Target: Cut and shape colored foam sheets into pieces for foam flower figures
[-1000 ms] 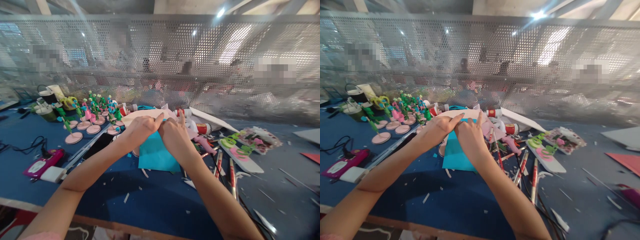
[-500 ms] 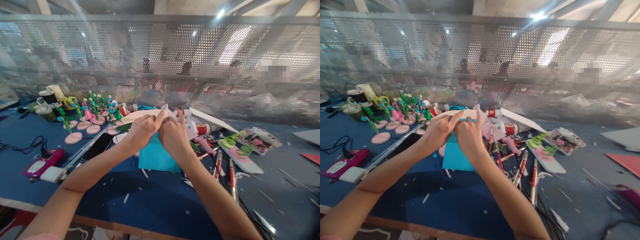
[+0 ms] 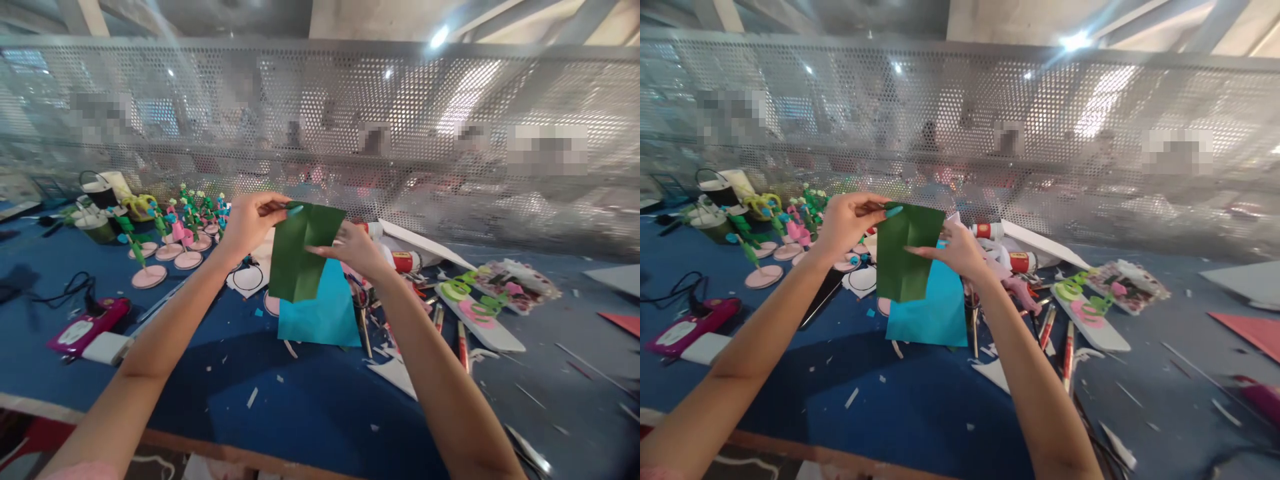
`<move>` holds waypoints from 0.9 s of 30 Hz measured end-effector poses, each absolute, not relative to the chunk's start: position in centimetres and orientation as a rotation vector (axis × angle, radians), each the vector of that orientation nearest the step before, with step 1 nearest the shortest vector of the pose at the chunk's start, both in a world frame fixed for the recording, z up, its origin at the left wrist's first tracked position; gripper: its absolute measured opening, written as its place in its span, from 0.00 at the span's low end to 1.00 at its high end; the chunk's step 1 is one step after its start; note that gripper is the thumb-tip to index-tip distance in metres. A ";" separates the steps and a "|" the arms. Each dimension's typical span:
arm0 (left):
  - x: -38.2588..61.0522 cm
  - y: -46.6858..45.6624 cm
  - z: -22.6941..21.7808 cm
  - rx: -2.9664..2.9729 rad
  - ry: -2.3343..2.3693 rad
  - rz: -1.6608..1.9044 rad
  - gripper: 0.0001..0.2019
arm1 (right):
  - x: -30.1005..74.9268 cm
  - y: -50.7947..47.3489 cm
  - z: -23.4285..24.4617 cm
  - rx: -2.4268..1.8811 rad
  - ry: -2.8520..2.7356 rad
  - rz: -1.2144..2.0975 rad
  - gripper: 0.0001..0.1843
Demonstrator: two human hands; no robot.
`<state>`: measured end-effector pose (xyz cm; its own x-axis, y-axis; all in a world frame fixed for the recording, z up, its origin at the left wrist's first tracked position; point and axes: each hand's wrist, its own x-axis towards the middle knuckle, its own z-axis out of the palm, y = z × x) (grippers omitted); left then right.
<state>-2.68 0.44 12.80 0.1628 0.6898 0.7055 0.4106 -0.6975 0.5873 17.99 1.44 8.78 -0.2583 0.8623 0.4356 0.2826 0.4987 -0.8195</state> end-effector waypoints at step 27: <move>-6.1 5.0 -2.6 1.329 1.106 1.287 0.19 | 13.5 1.6 -3.3 -1.251 -1.562 1.167 0.23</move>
<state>-6.08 5.00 -2.64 0.0383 0.9889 0.1434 -0.0063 -0.1432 0.9897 13.46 1.55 -3.33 -0.1897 0.9811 0.0385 0.2412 0.0846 -0.9668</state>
